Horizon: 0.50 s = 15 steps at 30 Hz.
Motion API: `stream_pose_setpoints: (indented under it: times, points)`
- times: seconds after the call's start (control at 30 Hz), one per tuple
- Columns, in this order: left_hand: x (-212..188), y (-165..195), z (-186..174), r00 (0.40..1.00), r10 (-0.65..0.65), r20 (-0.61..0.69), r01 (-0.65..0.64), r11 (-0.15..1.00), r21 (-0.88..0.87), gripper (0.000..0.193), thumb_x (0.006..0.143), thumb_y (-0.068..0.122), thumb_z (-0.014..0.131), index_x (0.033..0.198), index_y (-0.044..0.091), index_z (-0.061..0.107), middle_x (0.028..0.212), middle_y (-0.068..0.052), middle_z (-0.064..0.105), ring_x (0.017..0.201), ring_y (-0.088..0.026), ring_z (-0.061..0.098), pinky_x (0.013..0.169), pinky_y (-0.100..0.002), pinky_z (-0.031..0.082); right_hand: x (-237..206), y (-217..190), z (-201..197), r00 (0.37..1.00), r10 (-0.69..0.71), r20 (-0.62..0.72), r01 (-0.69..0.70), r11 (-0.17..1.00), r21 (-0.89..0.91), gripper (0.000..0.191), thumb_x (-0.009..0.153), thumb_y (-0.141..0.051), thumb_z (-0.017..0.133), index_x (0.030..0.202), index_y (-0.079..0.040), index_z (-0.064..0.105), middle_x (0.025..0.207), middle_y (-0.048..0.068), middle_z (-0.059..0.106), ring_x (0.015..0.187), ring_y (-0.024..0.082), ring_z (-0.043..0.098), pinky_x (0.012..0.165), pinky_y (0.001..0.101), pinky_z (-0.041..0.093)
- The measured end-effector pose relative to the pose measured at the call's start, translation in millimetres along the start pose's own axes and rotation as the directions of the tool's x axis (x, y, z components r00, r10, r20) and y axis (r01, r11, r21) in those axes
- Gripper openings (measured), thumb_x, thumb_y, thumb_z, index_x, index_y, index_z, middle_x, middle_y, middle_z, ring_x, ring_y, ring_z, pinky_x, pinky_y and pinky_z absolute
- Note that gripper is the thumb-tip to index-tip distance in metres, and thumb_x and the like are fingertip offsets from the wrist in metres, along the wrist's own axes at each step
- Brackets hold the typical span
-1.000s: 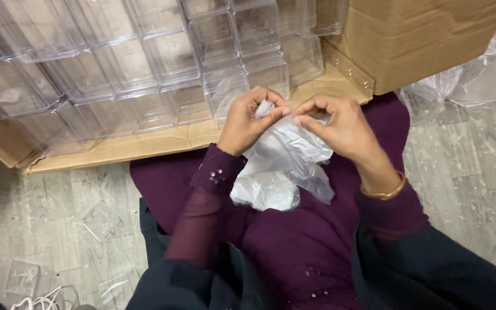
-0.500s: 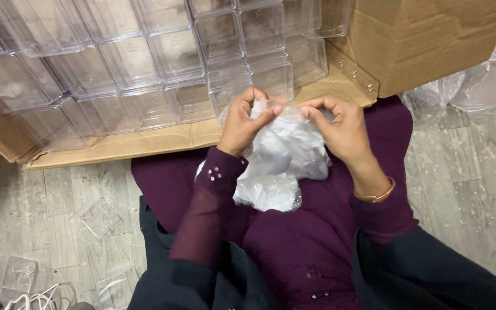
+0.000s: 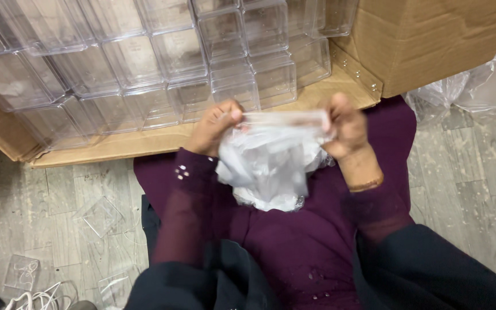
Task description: The person sits on the floor and removes clear plastic boxes from white plastic bags one at a time, then stacks the boxes into a large cardboard carton in front of them. They repeat this unpack-and-stack cycle throughout the episode, building up rows of boxes inside the carton.
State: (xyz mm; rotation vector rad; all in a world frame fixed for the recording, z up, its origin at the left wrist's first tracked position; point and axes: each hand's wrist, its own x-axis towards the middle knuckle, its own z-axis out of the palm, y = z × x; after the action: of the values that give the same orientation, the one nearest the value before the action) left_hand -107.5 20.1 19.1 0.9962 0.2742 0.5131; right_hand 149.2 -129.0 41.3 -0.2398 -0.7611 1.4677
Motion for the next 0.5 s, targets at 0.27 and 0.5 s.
stream_pose_setpoints:
  times: [0.27,0.5]
  points:
    - [26.8,0.0,-41.9,0.781,0.475,-0.407,0.157,0.481,0.863,0.025,0.103,0.023,0.072,0.089,0.005,0.061,0.084,-0.011,0.067,0.076,-0.025,0.063,0.070,-0.037,0.050,91.4,35.1,-25.4,0.901,-0.209,-0.381,-0.192,0.594,-0.781,0.010,0.098,-0.001,0.065,0.100,-0.005,0.074,0.090,0.000,0.059,0.074,0.012,0.054,0.064,0.0272,0.044]
    - [33.5,-15.2,-41.3,0.686,0.505,-0.524,0.288,0.472,0.833,0.019,0.096,0.010,0.060,0.114,0.007,0.060,0.098,-0.013,0.073,0.069,-0.034,0.067,0.066,-0.045,0.047,89.6,81.9,-37.6,0.925,-0.375,-0.054,-0.153,-0.241,-0.958,0.035,0.094,0.001,0.065,0.123,-0.016,0.076,0.086,0.011,0.061,0.075,0.030,0.062,0.069,0.0414,0.050]
